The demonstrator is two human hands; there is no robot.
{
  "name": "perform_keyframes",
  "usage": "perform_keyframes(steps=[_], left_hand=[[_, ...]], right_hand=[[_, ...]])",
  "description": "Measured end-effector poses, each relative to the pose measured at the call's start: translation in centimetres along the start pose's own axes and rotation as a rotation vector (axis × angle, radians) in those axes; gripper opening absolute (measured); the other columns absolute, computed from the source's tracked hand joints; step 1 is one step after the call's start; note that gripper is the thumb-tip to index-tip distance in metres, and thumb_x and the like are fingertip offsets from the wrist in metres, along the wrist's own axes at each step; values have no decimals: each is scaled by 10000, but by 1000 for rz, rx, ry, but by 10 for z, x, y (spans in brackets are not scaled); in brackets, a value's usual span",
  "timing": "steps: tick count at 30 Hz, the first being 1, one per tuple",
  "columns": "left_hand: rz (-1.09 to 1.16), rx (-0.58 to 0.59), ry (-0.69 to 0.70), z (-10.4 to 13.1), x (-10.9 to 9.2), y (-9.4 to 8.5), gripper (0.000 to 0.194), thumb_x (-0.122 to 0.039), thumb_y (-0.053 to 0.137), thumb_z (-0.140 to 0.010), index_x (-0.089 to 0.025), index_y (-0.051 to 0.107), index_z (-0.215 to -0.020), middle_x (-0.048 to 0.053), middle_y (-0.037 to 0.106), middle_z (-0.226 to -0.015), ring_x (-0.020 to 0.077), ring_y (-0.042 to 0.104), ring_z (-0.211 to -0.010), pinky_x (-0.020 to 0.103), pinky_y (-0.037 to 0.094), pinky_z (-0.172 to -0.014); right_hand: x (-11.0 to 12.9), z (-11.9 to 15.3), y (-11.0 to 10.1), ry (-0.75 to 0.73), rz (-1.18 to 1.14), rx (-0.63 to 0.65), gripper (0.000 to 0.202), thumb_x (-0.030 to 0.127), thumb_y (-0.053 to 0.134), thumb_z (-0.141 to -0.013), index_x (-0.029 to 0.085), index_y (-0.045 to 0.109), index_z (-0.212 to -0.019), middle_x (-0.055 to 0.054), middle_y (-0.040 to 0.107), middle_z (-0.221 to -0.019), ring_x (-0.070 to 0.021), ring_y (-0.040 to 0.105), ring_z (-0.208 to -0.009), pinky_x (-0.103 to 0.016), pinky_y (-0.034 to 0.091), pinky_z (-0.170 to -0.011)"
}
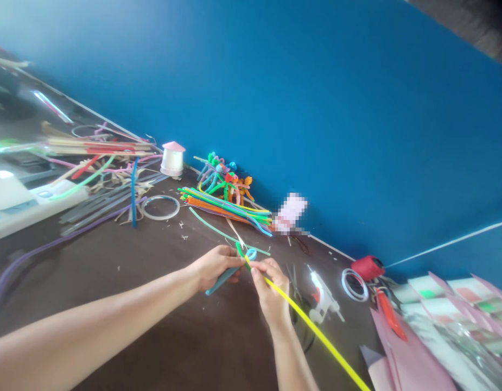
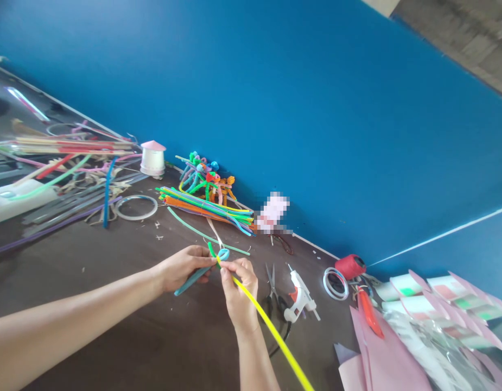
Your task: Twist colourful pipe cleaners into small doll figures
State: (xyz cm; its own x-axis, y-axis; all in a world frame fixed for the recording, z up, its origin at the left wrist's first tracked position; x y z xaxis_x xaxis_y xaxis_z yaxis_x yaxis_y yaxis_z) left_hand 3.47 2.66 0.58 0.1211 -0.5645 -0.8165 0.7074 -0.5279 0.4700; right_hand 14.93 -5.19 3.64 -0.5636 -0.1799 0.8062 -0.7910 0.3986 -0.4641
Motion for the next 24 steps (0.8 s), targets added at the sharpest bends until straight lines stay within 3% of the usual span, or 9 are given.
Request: perform_keyframes(steps=[6, 17, 24], left_hand=[[-2, 15, -1, 2, -2, 1, 242, -300, 694, -569, -118, 553, -643, -24, 528, -557, 67, 470, -484, 187, 431, -455], [51, -83, -1, 1, 2, -1, 147, -229, 639, -620, -125, 548, -668, -25, 533, -527, 76, 481, -455, 195, 437, -423], [201, 30, -43, 0, 5, -1, 94, -194, 608, -643, -119, 554, -656, -10, 532, -518, 81, 489, -453, 201, 440, -435]], right_hand=[[2, -1, 0, 33, 13, -25, 139, 187, 512, -769, 209, 649, -780, -25, 571, -743, -158, 550, -745, -267, 422, -702], [0, 0, 2, 37, 12, -12, 155, 184, 524, -757, 211, 668, -808, -27, 572, -755, -151, 543, -733, -256, 425, -679], [-11, 0, 5, 205, -284, -14, 100, 261, 602, -715, 189, 665, -748, -6, 577, -699, -139, 527, -682, -246, 398, -638]])
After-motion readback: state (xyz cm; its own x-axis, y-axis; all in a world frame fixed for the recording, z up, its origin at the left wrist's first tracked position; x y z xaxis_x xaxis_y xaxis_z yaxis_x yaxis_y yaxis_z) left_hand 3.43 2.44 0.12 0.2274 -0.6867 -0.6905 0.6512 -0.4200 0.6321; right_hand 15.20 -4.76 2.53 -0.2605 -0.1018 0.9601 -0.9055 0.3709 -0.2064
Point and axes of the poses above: each hand's wrist, its own z-axis away from the middle knuckle, its own y-axis out of the palm, x = y × z, the point moved 3 cm from there along -z, towards the middle knuckle
